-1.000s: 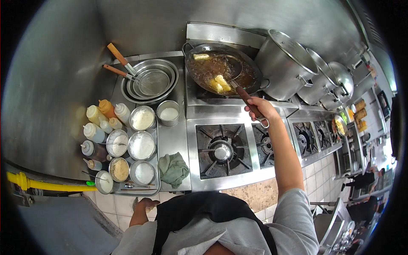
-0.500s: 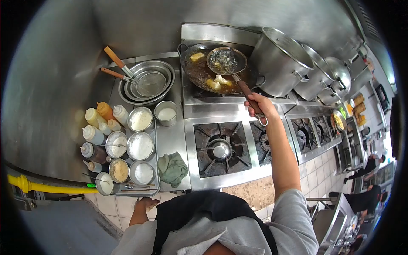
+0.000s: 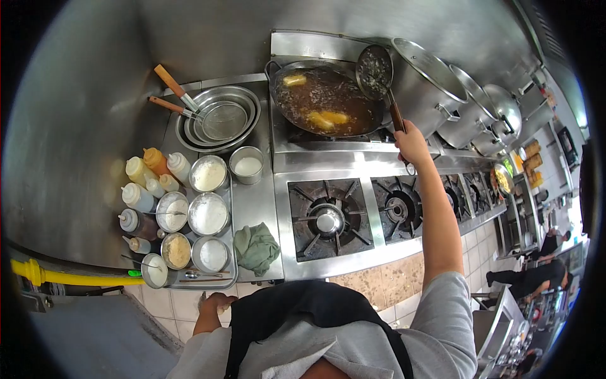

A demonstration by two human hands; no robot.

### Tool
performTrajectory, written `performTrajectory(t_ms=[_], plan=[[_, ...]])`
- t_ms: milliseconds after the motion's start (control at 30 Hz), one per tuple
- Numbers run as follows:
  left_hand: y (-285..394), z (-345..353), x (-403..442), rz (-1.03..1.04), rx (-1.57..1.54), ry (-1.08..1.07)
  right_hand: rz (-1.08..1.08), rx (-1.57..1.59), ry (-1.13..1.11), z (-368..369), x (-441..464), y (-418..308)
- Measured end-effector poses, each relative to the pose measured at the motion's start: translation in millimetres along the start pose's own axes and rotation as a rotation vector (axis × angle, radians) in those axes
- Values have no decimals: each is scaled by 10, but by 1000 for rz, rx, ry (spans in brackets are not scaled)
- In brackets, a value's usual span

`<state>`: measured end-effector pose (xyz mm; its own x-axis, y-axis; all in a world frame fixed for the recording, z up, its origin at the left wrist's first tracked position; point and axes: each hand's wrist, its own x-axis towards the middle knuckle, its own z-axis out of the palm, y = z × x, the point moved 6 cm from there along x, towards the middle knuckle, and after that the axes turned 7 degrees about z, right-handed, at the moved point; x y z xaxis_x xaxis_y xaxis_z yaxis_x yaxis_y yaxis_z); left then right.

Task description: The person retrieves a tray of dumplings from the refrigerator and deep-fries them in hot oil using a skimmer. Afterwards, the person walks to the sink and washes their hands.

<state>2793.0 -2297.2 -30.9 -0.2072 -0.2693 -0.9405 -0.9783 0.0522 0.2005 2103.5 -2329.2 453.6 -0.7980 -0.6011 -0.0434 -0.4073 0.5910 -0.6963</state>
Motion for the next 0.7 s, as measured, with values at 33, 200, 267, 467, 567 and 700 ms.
performTrajectory(t_ms=[33,200,267,467,567,700], plan=[[35,-15,-24,7,9,3,-1,-1,-2,57,47,55],[101,-39,-136,-27,7,-61,77,133,-244,497,206,227],[86,-35,-105,-26,11,-32,116,285,-401,678,182,176],[21,-6,-203,-62,-101,-40,158,432,-559,934,226,50],[12,-1,-223,-38,-72,3,199,475,-609,964,142,-10],[-10,-18,-229,-3,-26,68,265,552,-669,977,-40,-47]])
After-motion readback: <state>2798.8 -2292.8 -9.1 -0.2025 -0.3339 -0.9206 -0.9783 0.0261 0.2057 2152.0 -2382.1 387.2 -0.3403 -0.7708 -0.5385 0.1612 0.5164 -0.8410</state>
